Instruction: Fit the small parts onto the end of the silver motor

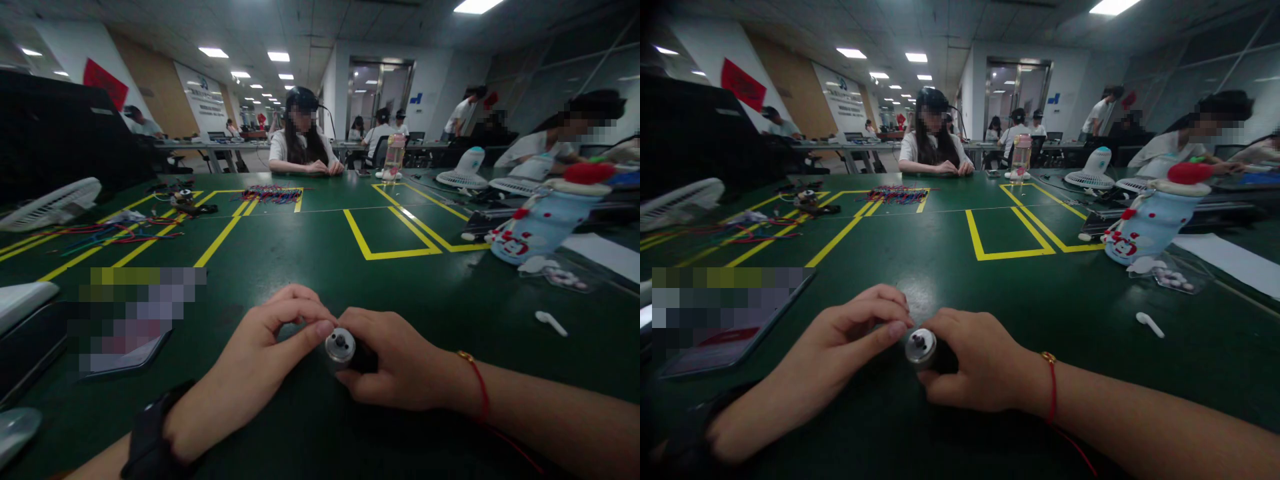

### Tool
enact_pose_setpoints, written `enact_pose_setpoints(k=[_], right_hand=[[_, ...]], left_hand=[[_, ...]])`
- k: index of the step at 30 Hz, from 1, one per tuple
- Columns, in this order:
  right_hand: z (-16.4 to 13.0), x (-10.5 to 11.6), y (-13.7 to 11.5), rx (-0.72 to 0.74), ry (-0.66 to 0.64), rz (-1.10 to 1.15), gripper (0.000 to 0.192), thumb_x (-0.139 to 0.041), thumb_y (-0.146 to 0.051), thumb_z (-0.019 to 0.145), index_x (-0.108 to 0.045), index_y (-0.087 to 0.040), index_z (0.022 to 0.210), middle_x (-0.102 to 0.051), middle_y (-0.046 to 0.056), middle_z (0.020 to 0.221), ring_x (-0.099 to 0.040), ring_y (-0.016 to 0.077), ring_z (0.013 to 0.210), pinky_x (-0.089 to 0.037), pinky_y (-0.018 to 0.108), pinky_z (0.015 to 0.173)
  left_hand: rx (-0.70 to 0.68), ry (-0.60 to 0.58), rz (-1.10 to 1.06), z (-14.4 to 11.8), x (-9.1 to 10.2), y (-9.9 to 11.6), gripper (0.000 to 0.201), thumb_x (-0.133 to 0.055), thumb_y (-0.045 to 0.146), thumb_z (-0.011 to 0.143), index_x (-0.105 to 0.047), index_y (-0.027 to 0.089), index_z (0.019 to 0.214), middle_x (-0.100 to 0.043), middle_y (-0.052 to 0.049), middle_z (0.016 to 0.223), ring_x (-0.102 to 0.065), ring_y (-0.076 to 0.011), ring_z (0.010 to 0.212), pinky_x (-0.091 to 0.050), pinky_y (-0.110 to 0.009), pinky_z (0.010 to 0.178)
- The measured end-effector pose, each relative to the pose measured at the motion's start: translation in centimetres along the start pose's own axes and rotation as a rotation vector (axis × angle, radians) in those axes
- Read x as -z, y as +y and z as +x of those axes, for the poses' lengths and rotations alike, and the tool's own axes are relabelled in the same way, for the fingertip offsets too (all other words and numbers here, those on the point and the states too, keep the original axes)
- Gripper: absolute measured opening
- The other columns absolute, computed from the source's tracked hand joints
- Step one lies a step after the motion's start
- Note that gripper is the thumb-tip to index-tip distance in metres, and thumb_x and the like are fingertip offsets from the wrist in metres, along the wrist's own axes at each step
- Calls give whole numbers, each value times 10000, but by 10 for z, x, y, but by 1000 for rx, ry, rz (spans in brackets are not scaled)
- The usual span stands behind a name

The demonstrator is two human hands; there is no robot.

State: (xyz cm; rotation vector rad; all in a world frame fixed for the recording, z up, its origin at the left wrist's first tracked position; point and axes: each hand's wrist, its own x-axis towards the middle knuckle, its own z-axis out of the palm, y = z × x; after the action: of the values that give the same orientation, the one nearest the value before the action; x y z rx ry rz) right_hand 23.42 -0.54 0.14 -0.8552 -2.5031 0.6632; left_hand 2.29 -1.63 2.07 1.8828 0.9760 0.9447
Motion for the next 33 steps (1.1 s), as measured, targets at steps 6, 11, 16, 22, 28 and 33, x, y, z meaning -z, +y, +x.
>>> enact_pose_setpoints(k=[6, 11, 16, 22, 28, 33], right_hand=[[1, 0, -1, -1, -6, -9, 201, -626, -267, 749, -541, -183, 911, -568, 8, 851, -473, 120, 677, -345, 235, 583], [2, 2, -3, -27, -21, 1, 259, -641, -269, 737, -558, -190, 969, -589, 7, 900, -502, 130, 727, -372, 245, 626], [1, 4, -3, -38, -33, 6, 292, -649, -262, 728, -574, -199, 1002, -587, -1, 903, -502, 127, 724, -377, 247, 627], [-1, 2, -1, -42, -21, 17, 296, -653, -268, 723, -575, -191, 999, -586, 2, 907, -503, 128, 731, -379, 246, 628], [0, 3, 0, -44, -31, 19, 299, -656, -263, 722, -575, -192, 1001, -586, 0, 907, -502, 127, 730, -381, 245, 627], [-1, 4, -1, -44, -33, 21, 312, -660, -262, 722, -567, -198, 1013, -592, 1, 938, -514, 133, 765, -391, 251, 655]], left_hand=[[31, -53, 70, 0, -2, 2, 105, -635, 277, 867, -732, 286, 904, -578, -12, 1014, -556, -199, 960, -423, -318, 861], [32, 94, -9, -1, 12, -2, 106, -639, 305, 861, -738, 304, 898, -564, 0, 946, -553, -186, 908, -420, -301, 815], [10, -242, 211, 3, 36, -19, 102, -681, 300, 833, -763, 302, 895, -557, -15, 959, -537, -198, 928, -414, -317, 839], [-11, -445, 408, 2, 32, -29, 102, -682, 333, 835, -757, 347, 903, -587, -2, 991, -517, -198, 979, -370, -330, 900], [-12, -435, 316, 4, 34, -32, 153, -670, 322, 846, -741, 346, 979, -603, -3, 981, -527, -203, 967, -384, -321, 871], [240, -21, -70, 5, 38, -41, 189, -591, 350, 894, -731, 251, 972, -627, -18, 906, -556, -176, 830, -419, -267, 726]])
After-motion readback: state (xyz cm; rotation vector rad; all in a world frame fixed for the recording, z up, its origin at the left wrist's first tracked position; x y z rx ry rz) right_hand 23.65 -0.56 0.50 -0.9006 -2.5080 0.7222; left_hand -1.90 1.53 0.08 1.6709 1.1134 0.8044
